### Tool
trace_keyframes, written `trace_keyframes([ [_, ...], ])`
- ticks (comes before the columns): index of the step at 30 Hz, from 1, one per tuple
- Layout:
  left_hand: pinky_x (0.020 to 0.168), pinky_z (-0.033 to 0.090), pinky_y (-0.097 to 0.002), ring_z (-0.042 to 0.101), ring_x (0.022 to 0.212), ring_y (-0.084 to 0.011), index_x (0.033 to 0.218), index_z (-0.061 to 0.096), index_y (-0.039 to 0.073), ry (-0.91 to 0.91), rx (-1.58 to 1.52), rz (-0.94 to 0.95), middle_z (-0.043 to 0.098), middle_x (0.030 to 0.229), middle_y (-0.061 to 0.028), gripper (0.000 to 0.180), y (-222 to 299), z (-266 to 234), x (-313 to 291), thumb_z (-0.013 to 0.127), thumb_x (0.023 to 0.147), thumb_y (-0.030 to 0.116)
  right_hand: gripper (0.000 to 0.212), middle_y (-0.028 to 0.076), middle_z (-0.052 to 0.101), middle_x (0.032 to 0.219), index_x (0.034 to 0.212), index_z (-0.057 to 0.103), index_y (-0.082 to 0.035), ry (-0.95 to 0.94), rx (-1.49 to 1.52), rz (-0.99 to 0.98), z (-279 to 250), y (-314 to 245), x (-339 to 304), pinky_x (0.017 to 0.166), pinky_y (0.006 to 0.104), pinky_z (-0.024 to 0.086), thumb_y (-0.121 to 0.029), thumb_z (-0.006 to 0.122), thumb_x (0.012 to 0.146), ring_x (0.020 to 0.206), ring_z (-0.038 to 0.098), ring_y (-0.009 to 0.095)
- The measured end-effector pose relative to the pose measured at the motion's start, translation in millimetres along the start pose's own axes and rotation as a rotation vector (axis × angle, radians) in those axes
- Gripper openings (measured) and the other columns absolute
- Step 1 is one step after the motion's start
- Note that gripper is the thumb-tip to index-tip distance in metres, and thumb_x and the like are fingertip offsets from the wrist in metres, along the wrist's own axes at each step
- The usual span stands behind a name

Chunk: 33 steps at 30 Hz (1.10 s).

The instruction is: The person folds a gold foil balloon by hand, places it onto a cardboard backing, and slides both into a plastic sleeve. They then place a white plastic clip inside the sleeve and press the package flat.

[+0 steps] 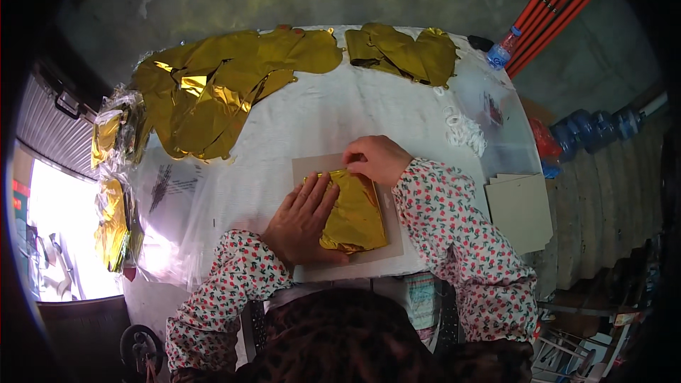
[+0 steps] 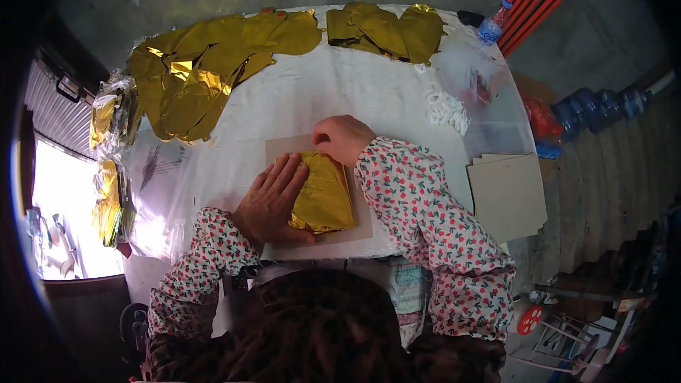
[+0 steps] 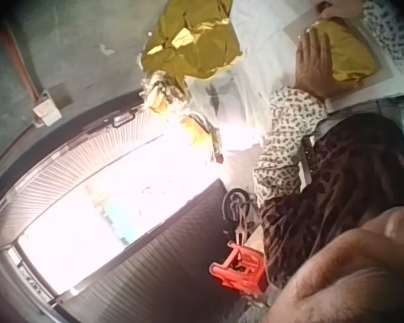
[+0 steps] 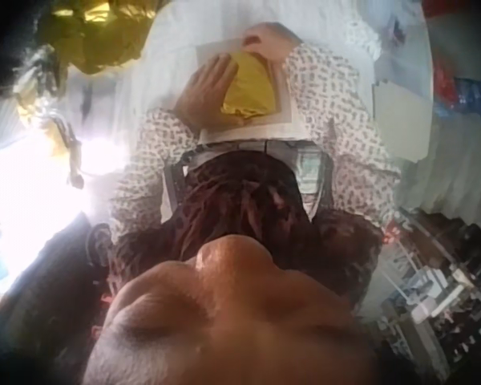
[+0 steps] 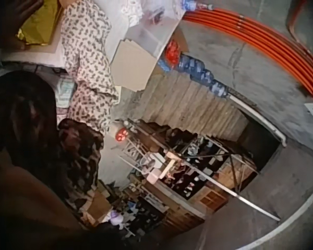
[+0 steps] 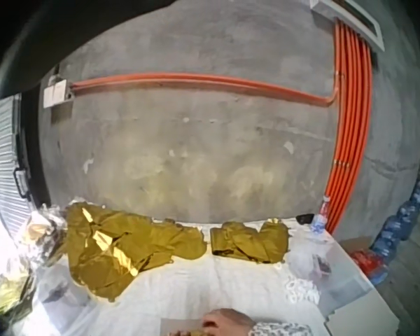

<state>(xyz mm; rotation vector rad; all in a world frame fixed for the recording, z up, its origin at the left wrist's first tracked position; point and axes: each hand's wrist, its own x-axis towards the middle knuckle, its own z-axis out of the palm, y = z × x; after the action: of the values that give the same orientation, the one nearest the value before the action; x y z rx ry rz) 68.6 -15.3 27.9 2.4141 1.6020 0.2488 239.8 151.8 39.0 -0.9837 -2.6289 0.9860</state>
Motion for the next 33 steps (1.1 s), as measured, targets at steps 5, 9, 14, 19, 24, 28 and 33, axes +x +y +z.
trace_keyframes([
  [5,0.113,0.021,-0.0490,0.018,0.142,-0.0375,0.144,0.027,-0.001,0.028,-0.074,-0.016,0.022,0.152,-0.0224,0.118,-3.2,1.8,-2.5,0.070,0.060,0.070,0.018,0.010,0.067,0.079,0.088,0.066,-0.002,-0.214,-0.019,0.046,-5.7,-4.0,13.0,0.070,0.0330,0.050,-0.015,0.070,0.076,0.076,0.065,0.022],
  [9,0.113,0.021,-0.0491,0.017,0.143,-0.0370,0.144,0.027,0.000,0.021,-0.090,-0.017,0.021,0.152,-0.0215,0.119,-2.0,2.9,-1.9,0.070,0.059,0.070,0.017,0.008,0.067,0.077,0.085,0.066,-0.002,-0.321,-0.023,0.019,-10.1,-4.9,17.0,0.069,0.0321,0.050,-0.016,0.071,0.076,0.073,0.064,0.020],
  [14,0.113,0.021,-0.0492,0.016,0.143,-0.0370,0.145,0.024,0.001,0.022,-0.095,-0.012,0.020,0.153,-0.0214,0.119,-0.8,0.7,-1.6,0.069,0.061,0.072,0.016,0.008,0.067,0.076,0.083,0.065,-0.002,-0.377,-0.012,0.012,-8.4,2.4,22.2,0.068,0.0309,0.049,-0.015,0.072,0.076,0.072,0.063,0.017],
  [19,0.112,0.021,-0.0500,0.015,0.143,-0.0371,0.147,0.020,0.002,0.036,-0.093,-0.002,0.018,0.153,-0.0214,0.120,-4.2,1.6,-2.5,0.069,0.062,0.072,0.017,0.005,0.065,0.073,0.084,0.064,0.000,-0.382,0.267,0.059,-5.1,3.4,24.8,0.065,0.0268,0.047,-0.012,0.074,0.075,0.071,0.060,0.012],
  [24,0.112,0.024,-0.0470,0.023,0.141,-0.0371,0.144,0.026,-0.002,0.076,-0.037,0.022,0.025,0.150,-0.0236,0.119,-3.1,1.7,-1.5,0.070,0.060,0.070,0.019,0.006,0.064,0.074,0.086,0.064,-0.001,-0.384,0.153,0.085,-4.0,-1.1,24.3,0.063,0.0266,0.047,-0.012,0.075,0.074,0.069,0.059,0.013],
  [28,0.112,0.024,-0.0470,0.023,0.141,-0.0369,0.145,0.025,-0.001,0.048,-0.025,0.007,0.025,0.150,-0.0237,0.119,-1.3,-0.9,-0.9,0.070,0.061,0.070,0.027,0.007,0.066,0.077,0.086,0.066,-0.001,-0.417,0.082,0.104,-3.0,2.3,30.6,0.064,0.0290,0.049,-0.020,0.077,0.073,0.070,0.060,0.015],
  [33,0.112,0.025,-0.0469,0.024,0.141,-0.0368,0.146,0.023,-0.001,0.043,-0.025,0.015,0.025,0.150,-0.0240,0.120,0.0,-1.8,-2.1,0.070,0.061,0.070,0.028,0.007,0.066,0.077,0.086,0.067,0.000,-0.455,0.106,0.151,0.3,0.9,35.5,0.066,0.0293,0.049,-0.024,0.077,0.073,0.071,0.061,0.015],
])
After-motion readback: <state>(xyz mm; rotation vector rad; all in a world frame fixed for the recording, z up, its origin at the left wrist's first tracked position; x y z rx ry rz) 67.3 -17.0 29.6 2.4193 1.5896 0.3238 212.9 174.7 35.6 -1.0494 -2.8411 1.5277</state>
